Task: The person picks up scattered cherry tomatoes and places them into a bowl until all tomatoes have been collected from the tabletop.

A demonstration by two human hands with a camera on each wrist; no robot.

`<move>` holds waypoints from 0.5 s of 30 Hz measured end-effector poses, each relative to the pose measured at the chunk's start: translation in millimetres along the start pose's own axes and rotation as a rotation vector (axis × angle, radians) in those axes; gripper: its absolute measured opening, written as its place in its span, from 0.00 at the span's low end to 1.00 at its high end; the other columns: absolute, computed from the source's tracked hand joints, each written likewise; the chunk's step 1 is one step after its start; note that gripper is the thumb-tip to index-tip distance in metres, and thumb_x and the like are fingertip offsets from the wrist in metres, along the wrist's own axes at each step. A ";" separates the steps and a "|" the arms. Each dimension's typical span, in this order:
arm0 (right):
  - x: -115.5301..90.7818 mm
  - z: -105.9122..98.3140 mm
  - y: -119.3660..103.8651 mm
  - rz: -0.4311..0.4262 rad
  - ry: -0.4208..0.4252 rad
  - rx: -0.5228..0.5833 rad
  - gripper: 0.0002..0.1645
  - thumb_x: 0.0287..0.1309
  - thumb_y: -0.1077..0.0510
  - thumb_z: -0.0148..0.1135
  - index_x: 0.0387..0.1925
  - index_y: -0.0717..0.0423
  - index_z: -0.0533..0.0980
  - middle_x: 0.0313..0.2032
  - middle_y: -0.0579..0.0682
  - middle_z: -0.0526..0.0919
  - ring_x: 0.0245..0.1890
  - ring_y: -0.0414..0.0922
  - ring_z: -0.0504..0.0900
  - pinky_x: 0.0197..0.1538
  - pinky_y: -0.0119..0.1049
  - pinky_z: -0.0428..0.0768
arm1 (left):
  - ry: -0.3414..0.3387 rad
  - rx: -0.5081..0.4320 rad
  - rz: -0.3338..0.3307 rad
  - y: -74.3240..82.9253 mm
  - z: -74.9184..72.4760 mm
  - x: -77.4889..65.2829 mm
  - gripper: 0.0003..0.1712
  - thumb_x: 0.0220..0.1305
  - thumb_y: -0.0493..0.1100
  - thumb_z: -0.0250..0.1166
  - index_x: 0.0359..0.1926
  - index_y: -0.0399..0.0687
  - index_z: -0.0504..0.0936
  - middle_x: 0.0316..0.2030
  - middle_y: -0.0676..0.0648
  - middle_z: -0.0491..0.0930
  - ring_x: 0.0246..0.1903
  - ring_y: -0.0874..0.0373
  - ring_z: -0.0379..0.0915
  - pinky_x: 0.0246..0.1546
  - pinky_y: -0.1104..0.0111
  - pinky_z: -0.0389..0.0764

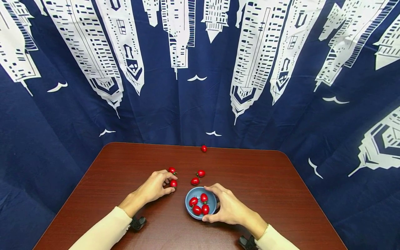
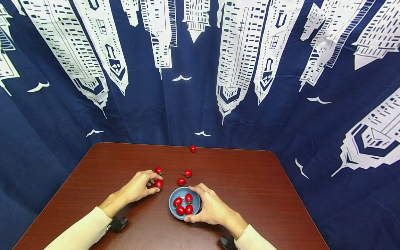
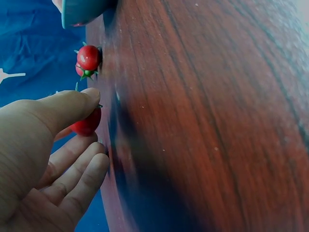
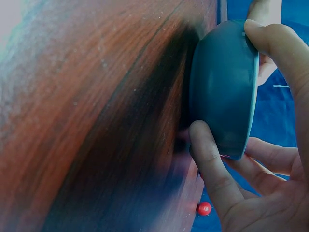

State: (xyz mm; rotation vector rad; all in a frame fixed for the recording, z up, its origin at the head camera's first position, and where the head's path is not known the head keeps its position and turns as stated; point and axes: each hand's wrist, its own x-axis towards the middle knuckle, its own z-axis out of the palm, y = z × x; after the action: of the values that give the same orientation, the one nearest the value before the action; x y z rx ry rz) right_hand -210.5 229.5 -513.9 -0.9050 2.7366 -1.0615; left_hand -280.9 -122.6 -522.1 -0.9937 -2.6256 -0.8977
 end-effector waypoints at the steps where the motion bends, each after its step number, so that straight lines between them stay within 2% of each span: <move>1: 0.1 0.0 0.0 -0.001 0.000 0.002 0.60 0.54 0.34 0.93 0.79 0.58 0.78 0.63 0.48 0.84 0.57 0.44 0.90 0.50 0.27 0.93 | 0.002 0.002 0.002 0.7 -0.6 0.0 0.19 0.64 0.35 0.87 0.55 0.41 0.94 0.44 0.49 0.91 0.40 0.56 0.90 0.44 0.66 0.93; 15: 0.1 0.4 0.1 0.000 0.004 -0.005 0.60 0.55 0.34 0.93 0.79 0.59 0.78 0.64 0.49 0.85 0.58 0.44 0.90 0.50 0.26 0.93 | 0.030 0.039 0.041 10.8 1.6 1.5 0.21 0.63 0.36 0.88 0.56 0.40 0.94 0.48 0.46 0.92 0.41 0.56 0.90 0.46 0.65 0.94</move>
State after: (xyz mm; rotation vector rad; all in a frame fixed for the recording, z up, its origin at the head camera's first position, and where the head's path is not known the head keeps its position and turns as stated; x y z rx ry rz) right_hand -210.5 229.2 -514.3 -0.9042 2.7436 -1.0584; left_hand -274.9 -114.4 -517.7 -1.0124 -2.5779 -0.8419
